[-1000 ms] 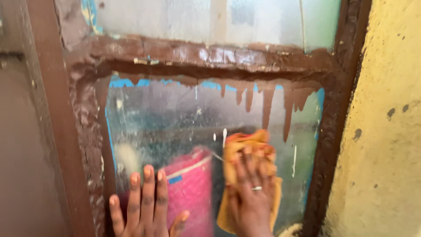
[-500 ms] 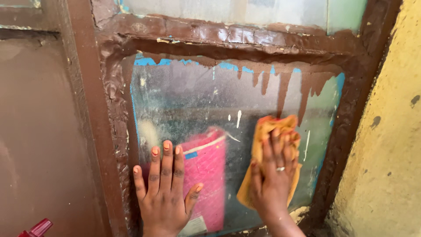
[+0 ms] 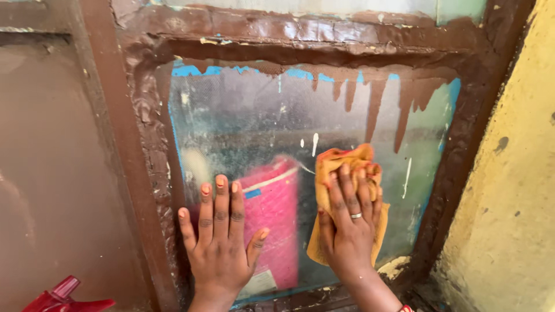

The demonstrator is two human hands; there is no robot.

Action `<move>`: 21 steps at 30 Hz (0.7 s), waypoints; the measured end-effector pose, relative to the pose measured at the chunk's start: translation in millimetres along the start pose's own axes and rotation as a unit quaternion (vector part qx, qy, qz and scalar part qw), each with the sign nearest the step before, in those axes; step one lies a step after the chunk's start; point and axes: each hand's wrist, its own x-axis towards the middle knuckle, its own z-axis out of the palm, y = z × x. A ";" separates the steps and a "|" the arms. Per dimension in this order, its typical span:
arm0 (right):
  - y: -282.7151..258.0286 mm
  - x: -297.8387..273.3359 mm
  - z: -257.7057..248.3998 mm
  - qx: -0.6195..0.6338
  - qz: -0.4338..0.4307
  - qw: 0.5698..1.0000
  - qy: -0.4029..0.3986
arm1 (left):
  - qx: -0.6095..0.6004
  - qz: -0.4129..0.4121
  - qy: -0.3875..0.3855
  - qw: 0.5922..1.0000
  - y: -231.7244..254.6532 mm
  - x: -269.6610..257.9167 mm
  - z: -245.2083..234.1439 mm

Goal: The person cleans a window pane by spraying liquid from a bottle and wiping the glass with a cloth and their hand.

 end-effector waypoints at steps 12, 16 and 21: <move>15.1 -1.8 -5.9 0.017 0.080 0.997 -0.001 | 0.004 -0.003 -0.026 1.000 -0.3 -2.9 -3.0; -13.5 -24.4 4.3 0.002 -0.048 0.995 -0.083 | 0.001 -0.004 -0.022 1.000 0.3 -1.2 -3.4; 12.5 -27.6 3.2 -0.017 -0.040 0.995 -0.089 | -0.007 -0.004 -0.030 1.000 -1.7 -1.7 -5.5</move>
